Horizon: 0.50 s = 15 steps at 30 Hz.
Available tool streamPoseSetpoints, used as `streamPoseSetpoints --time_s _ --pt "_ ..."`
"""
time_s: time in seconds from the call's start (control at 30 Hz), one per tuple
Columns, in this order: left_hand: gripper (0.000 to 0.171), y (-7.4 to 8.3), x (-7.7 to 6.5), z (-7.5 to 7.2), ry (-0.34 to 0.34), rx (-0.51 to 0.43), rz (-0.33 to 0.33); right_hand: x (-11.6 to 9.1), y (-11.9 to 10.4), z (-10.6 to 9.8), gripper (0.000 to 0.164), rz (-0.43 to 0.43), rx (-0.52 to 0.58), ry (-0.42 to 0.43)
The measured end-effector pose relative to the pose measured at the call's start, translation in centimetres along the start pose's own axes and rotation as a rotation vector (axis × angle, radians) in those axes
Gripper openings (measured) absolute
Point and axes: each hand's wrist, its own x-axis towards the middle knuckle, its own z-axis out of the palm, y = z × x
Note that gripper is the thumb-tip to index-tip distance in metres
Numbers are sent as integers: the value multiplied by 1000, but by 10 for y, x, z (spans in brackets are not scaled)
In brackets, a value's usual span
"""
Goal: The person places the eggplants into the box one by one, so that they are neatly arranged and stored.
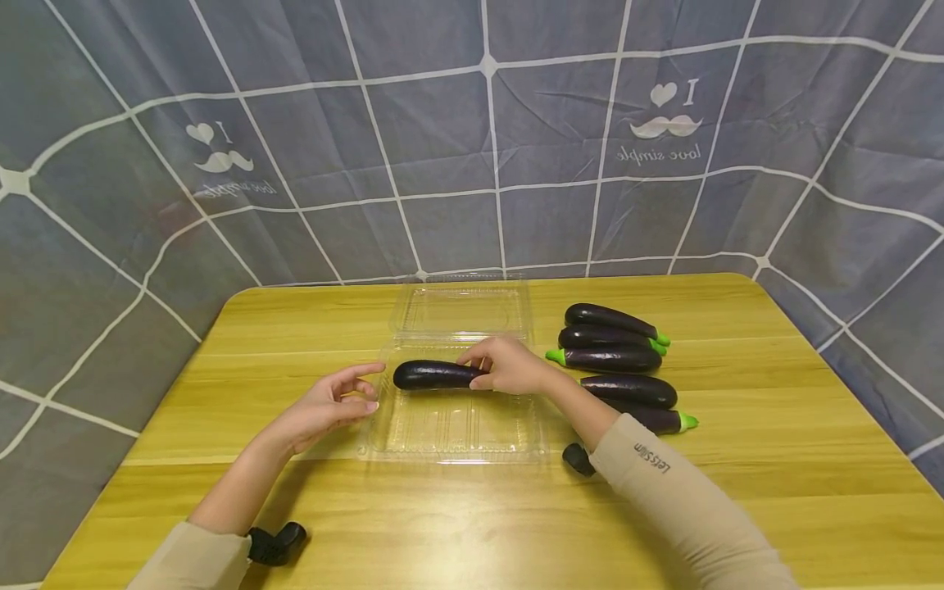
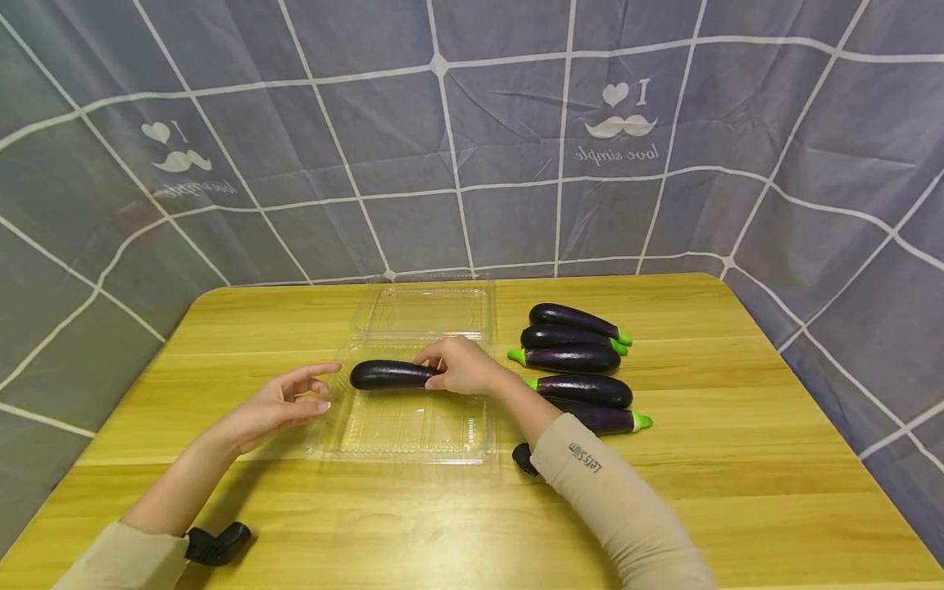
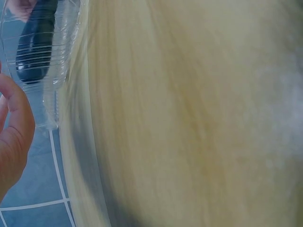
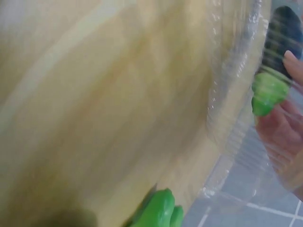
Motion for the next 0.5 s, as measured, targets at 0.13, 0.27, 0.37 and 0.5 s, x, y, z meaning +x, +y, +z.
streamPoseSetpoints --time_s 0.13,0.27,0.37,0.5 --pt "66 0 0 0 1 2 -2 1 -2 5 32 25 -8 7" --pt "66 0 0 0 2 4 -2 3 -2 9 34 71 -7 8" --pt "66 0 0 0 2 7 1 4 -3 11 35 92 -26 13" --pt "66 0 -1 0 -2 8 4 4 -3 14 35 99 -68 11"
